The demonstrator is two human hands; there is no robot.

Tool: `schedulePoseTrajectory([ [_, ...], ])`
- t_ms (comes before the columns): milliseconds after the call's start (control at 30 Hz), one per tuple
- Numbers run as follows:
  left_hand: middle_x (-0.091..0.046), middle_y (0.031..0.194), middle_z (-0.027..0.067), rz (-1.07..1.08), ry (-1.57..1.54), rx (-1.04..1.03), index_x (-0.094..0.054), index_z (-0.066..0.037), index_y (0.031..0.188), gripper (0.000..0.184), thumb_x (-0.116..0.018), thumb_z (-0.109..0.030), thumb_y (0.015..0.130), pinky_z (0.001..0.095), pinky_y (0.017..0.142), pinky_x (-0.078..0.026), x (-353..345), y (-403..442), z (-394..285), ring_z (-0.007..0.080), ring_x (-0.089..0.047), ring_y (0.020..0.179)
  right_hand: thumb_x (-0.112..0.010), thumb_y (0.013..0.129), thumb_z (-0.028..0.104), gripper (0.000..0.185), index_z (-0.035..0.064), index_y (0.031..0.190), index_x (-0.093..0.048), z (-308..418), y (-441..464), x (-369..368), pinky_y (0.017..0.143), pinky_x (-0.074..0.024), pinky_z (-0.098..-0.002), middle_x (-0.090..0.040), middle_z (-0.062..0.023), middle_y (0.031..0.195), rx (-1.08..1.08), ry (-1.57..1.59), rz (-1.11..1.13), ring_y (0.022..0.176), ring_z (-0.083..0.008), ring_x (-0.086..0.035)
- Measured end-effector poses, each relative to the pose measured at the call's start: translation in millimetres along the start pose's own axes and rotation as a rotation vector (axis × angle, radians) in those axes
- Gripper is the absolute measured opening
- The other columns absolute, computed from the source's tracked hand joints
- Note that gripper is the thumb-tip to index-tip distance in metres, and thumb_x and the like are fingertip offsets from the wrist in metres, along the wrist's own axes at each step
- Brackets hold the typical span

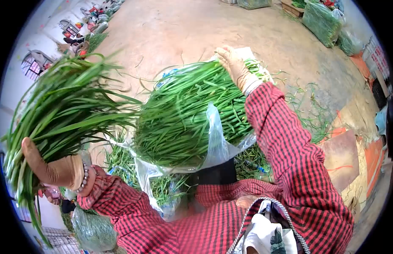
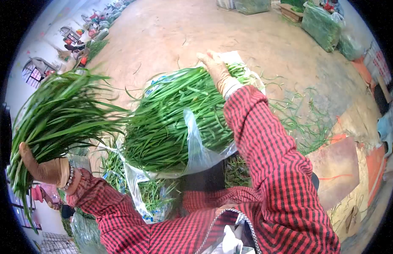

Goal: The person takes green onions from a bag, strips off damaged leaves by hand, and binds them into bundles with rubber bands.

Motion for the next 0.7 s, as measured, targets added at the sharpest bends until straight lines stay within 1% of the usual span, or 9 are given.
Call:
schedulePoseTrajectory([
  [67, -0.055, 0.125, 0.0234, 0.312, 0.332, -0.407, -0.057, -0.001, 0.12, 0.035, -0.055, -0.016, 0.088, 0.0529, 0.088, -0.053, -21.0, -17.6, -35.6, 0.036, -0.06, 0.107, -0.067, 0.086, 0.041, 0.086, -0.0023, 0.144, -0.021, 59.7, -26.3, -27.1, 0.109, -0.0312, -0.0349, -0.038, -0.0162, 0.141, 0.196, -0.351, 0.115, 0.135, -0.0254, -0.034],
  [167, -0.055, 0.125, 0.0255, 0.617, 0.677, -0.826, -0.056, 0.001, 0.118, 0.034, -0.055, -0.009, 0.086, 0.0522, 0.089, -0.052, -63.5, -51.4, -56.3, 0.039, -0.06, 0.107, -0.074, 0.076, 0.05, 0.103, -0.0037, 0.145, -0.019, 173.0, -142.3, -102.0, 0.106, -0.033, -0.0345, -0.036, -0.0219, 0.143, 0.378, -0.301, 0.292, 0.131, -0.0292, -0.039],
  [267, -0.067, 0.107, 0.0162, 0.476, 0.402, -1.15, -0.065, -0.001, 0.106, 0.029, -0.063, -0.015, 0.081, 0.0427, 0.096, -0.047, -159.9, -126.5, -82.8, 0.0314, -0.064, 0.103, -0.079, 0.073, 0.037, 0.106, 0.0041, 0.148, -0.012, 244.6, -233.0, -159.7, 0.108, -0.0315, -0.0392, -0.034, -0.019, 0.145, 0.571, -0.548, 0.623, 0.132, -0.029, -0.036],
  [300, -0.067, 0.104, 0.0135, 0.449, 0.246, -0.871, -0.065, -0.002, 0.104, 0.026, -0.062, -0.016, 0.082, 0.0412, 0.092, -0.048, -172.9, -130.5, -75.0, 0.0288, -0.064, 0.098, -0.081, 0.072, 0.029, 0.108, 0.0098, 0.149, -0.009, 252.9, -259.8, -173.7, 0.108, -0.0311, -0.0436, -0.032, -0.0178, 0.146, 0.566, -0.558, 0.751, 0.133, -0.0297, -0.034],
  [400, -0.068, 0.093, 0.0054, 0.139, -0.896, 0.312, -0.067, -0.008, 0.098, 0.02, -0.056, -0.019, 0.086, 0.0364, 0.082, -0.051, -211.7, -184.5, 12.9, 0.0208, -0.065, 0.084, -0.08, 0.072, 0.028, 0.102, 0.006, 0.147, -0.015, 239.0, -289.6, -145.5, 0.106, -0.0334, -0.0408, -0.037, -0.0169, 0.141, 0.673, -0.877, 0.548, 0.13, -0.027, -0.036],
  [433, -0.068, 0.089, 0.0046, 0.137, -1.407, 1.001, -0.066, -0.008, 0.102, 0.023, -0.055, -0.017, 0.085, 0.0348, 0.078, -0.053, -247.1, -238.8, 16.8, 0.0176, -0.065, 0.08, -0.08, 0.072, 0.027, 0.1, 0.0047, 0.147, -0.017, 227.6, -294.6, -122.1, 0.106, -0.0342, -0.0399, -0.039, -0.0166, 0.139, 0.612, -0.953, 0.471, 0.129, -0.026, -0.037],
  [467, -0.068, 0.088, 0.0022, 0.131, -1.358, 1.317, -0.065, -0.008, 0.094, 0.026, -0.056, -0.031, 0.087, 0.0341, 0.075, -0.053, -258.1, -281.3, 21.6, 0.0163, -0.065, 0.079, -0.082, 0.07, 0.037, 0.115, 0.0068, 0.151, -0.005, 208.1, -298.8, -83.1, 0.112, -0.0256, -0.0392, -0.029, -0.0181, 0.149, 0.483, -1.112, 0.472, 0.139, -0.0276, -0.026],
  [533, -0.067, 0.086, 0.0057, 0.037, -1.289, 1.761, -0.063, -0.007, 0.093, 0.031, -0.056, -0.035, 0.084, 0.0381, 0.074, -0.053, -257.3, -390.9, 62.9, 0.0214, -0.064, 0.076, -0.084, 0.069, 0.028, 0.12, 0.0054, 0.15, 0.002, 158.3, -324.9, -14.0, 0.111, -0.0264, -0.0369, -0.03, -0.0177, 0.148, 0.019, -0.988, 0.323, 0.137, -0.0253, -0.028],
  [700, -0.068, 0.089, 0.0084, -0.026, -0.985, 2.407, -0.067, -0.01, 0.093, 0.036, -0.056, -0.044, 0.086, 0.0414, 0.078, -0.051, -203.9, -654.4, 79.2, 0.0269, -0.063, 0.08, -0.075, 0.078, 0.029, 0.088, -0.0022, 0.143, -0.025, 30.6, -394.4, 147.8, 0.099, -0.0406, -0.0355, -0.05, -0.0182, 0.13, -0.924, -1.037, 0.154, 0.118, -0.0242, -0.05],
])
Point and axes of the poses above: each hand's wrist, its own y-axis towards the middle knuckle, its own x-axis out of the back of the hand, z = x × y, the point moved 9 cm from there along y, towards the middle knuckle
